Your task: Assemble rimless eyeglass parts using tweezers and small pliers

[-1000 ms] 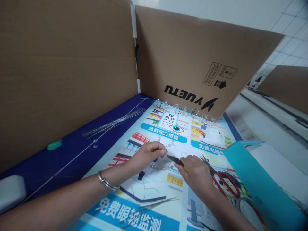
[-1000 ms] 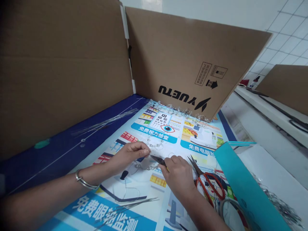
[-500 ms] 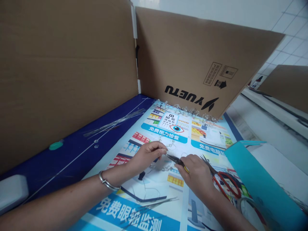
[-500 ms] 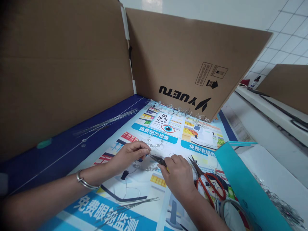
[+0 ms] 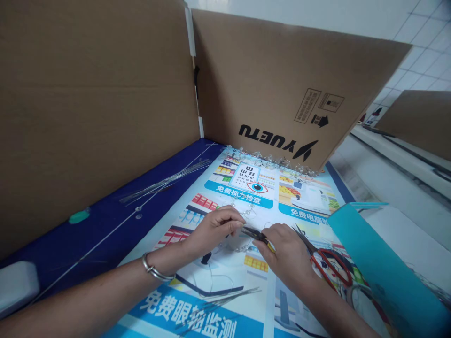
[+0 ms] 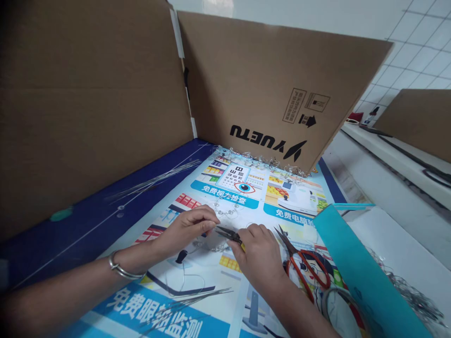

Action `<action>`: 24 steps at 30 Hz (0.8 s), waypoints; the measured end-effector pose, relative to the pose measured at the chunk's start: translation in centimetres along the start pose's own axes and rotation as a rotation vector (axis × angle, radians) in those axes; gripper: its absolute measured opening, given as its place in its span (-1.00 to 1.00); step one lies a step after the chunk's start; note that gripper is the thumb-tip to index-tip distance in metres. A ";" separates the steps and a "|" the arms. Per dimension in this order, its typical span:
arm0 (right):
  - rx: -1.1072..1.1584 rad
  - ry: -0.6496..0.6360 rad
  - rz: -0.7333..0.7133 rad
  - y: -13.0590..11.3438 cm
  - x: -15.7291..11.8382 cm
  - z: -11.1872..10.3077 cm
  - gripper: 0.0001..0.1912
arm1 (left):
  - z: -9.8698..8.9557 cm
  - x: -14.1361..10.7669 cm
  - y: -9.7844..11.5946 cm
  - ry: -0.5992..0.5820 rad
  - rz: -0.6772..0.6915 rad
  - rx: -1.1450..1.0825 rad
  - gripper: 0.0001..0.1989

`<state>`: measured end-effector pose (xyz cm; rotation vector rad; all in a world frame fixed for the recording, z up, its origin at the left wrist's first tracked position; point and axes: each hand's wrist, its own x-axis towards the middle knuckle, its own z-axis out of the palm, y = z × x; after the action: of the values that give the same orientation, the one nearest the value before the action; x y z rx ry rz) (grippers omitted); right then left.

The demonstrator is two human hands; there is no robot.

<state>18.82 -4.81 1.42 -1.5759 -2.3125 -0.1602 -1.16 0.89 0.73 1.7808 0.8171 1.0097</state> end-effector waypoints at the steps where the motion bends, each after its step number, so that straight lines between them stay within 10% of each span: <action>1: 0.001 -0.006 0.001 0.0 0.0 -0.1 -0.78 | 0.0 0.0 0.0 -0.004 0.004 0.006 -0.84; 24: -0.063 0.021 -0.040 0.0 0.1 -0.1 -0.76 | 0.2 -0.1 -1.0 -0.043 0.062 0.006 -0.85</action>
<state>18.78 -4.74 1.52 -1.5505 -2.3448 -0.2605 -1.11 1.12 -0.28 1.8366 0.7422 1.0065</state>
